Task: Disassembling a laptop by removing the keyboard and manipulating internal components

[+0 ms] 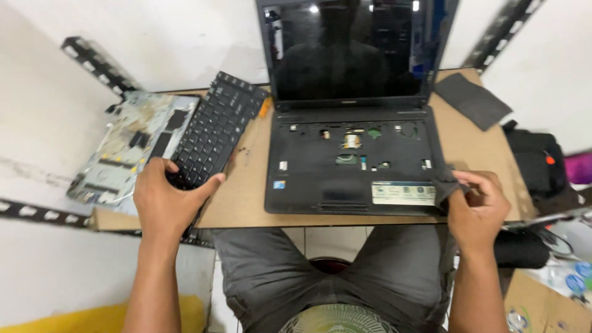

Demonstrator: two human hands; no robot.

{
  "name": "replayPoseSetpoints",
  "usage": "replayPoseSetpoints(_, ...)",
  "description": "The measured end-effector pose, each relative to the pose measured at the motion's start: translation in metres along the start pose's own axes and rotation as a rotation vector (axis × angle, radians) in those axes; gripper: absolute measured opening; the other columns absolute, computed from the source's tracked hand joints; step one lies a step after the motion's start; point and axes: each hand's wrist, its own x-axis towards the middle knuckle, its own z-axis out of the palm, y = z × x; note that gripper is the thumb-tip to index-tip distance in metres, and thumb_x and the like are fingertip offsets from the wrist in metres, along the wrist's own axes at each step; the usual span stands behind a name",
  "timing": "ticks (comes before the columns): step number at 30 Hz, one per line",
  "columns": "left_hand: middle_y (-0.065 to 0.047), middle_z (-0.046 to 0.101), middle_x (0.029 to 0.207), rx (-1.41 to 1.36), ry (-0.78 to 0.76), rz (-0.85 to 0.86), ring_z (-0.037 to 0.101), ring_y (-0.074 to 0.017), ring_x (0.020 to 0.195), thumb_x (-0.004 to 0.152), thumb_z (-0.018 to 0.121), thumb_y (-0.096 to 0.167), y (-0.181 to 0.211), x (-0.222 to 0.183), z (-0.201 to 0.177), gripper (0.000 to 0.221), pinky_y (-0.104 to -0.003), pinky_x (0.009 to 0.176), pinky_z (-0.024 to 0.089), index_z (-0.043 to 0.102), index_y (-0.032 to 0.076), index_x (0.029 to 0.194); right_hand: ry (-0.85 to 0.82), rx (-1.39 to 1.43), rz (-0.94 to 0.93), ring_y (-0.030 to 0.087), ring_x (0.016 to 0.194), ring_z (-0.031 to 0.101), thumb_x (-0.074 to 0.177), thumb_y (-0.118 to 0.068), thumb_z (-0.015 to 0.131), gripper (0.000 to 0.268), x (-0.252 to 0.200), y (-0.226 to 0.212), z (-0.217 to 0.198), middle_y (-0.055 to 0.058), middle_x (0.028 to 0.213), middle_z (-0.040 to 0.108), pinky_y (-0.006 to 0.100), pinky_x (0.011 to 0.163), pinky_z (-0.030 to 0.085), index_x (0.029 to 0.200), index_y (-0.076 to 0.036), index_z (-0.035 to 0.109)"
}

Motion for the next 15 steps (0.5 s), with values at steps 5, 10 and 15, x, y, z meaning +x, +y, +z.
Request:
replayPoseSetpoints(5,-0.008,0.058,0.079,0.063,-0.051,-0.237,0.054,-0.0296,0.076,0.059,0.082,0.059,-0.002,0.011,-0.017,0.065,-0.041,0.064,0.038,0.049,0.008,0.083,0.017,-0.057,-0.065,0.021,0.090,0.054,0.096,0.009,0.065,0.012,-0.008,0.011,0.001,0.016,0.098,0.058,0.029,0.081,0.042,0.107,0.005,0.066)
replayPoseSetpoints(10,-0.009,0.059,0.081,0.137,-0.092,-0.329,0.054,-0.0322,0.080,0.059,0.079,0.065,-0.007,0.016,-0.016,0.068,-0.043,0.062,0.038,0.050,0.010,0.084,0.014,-0.020,-0.075,0.023,0.090,0.053,0.101,0.014,0.065,0.011,-0.012,0.024,0.000,0.019,0.102,0.054,0.029,0.076,0.041,0.112,0.010,0.064)
replayPoseSetpoints(15,-0.009,0.057,0.093,0.172,-0.180,-0.369,0.051,-0.0312,0.093,0.062,0.074,0.070,0.001,0.022,-0.012,0.070,-0.044,0.068,0.042,0.052,0.010,0.091,0.013,0.009,-0.035,0.022,0.089,0.054,0.101,0.016,0.064,0.014,-0.014,0.021,-0.001,0.019,0.106,0.056,0.027,0.073,0.044,0.113,0.010,0.063)
